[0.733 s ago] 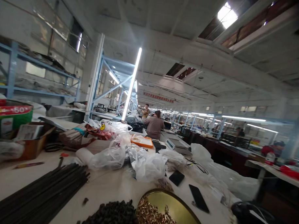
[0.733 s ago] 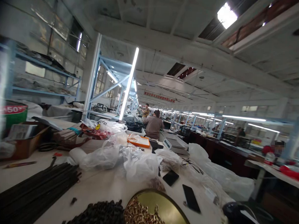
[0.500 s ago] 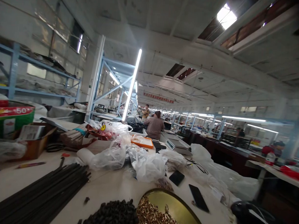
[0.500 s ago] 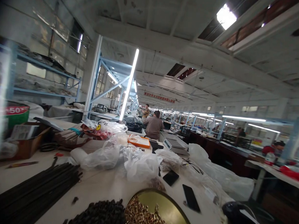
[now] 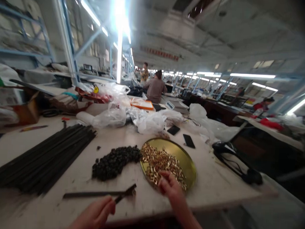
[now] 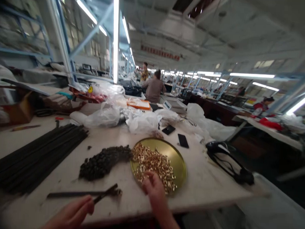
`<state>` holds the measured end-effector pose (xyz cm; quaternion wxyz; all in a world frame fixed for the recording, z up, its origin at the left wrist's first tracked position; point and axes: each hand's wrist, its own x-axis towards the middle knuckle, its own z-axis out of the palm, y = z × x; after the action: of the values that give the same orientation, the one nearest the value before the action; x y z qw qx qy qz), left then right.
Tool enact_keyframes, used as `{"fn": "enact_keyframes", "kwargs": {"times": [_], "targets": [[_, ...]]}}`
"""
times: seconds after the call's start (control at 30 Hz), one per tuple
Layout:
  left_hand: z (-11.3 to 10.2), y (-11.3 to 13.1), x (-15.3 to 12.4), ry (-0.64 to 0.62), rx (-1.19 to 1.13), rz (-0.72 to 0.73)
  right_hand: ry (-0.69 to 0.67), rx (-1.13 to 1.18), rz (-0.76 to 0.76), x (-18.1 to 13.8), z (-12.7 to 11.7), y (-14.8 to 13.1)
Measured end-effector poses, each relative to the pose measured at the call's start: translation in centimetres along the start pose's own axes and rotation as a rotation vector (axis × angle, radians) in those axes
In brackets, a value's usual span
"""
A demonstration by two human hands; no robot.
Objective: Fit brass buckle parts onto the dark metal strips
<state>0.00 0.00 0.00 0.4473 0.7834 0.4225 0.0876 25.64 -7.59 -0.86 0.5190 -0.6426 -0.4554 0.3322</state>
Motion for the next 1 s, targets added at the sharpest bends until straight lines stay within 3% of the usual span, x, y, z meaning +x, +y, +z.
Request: {"fn": "enact_keyframes", "kwargs": {"times": [0.03,0.07,0.13,0.2,0.3,0.53,0.67,0.83,1.0], "targets": [[0.1,-0.1,0.3,0.014,-0.017,0.007,0.152,-0.168,0.014,0.5,-1.8,1.0],[0.3,-0.1,0.7,-0.012,-0.061,-0.011,0.209,-0.247,0.043,1.2,-3.4,1.8],[0.5,0.4,1.4,-0.102,-0.174,-0.083,0.237,-0.371,0.070,2.7,-5.6,2.8],[0.6,1.2,1.9,-0.195,-0.272,-0.149,0.183,-0.495,0.042,4.5,-6.0,3.0],[0.8,2.1,2.6,-0.209,-0.337,-0.191,0.082,-0.689,-0.037,7.4,-4.0,2.7],[1.3,0.7,3.6,0.040,-0.304,-0.146,-0.050,-1.087,-0.072,13.0,1.0,2.7],[1.2,0.4,3.3,0.054,-0.311,-0.186,-0.109,-1.231,-0.120,12.9,1.3,2.6],[0.5,1.8,2.2,-0.040,-0.453,-0.265,-0.178,-1.321,-0.189,10.6,0.6,1.9],[0.1,3.7,1.6,-0.068,-0.514,-0.260,-0.212,-1.314,-0.246,11.0,3.0,0.8]]}}
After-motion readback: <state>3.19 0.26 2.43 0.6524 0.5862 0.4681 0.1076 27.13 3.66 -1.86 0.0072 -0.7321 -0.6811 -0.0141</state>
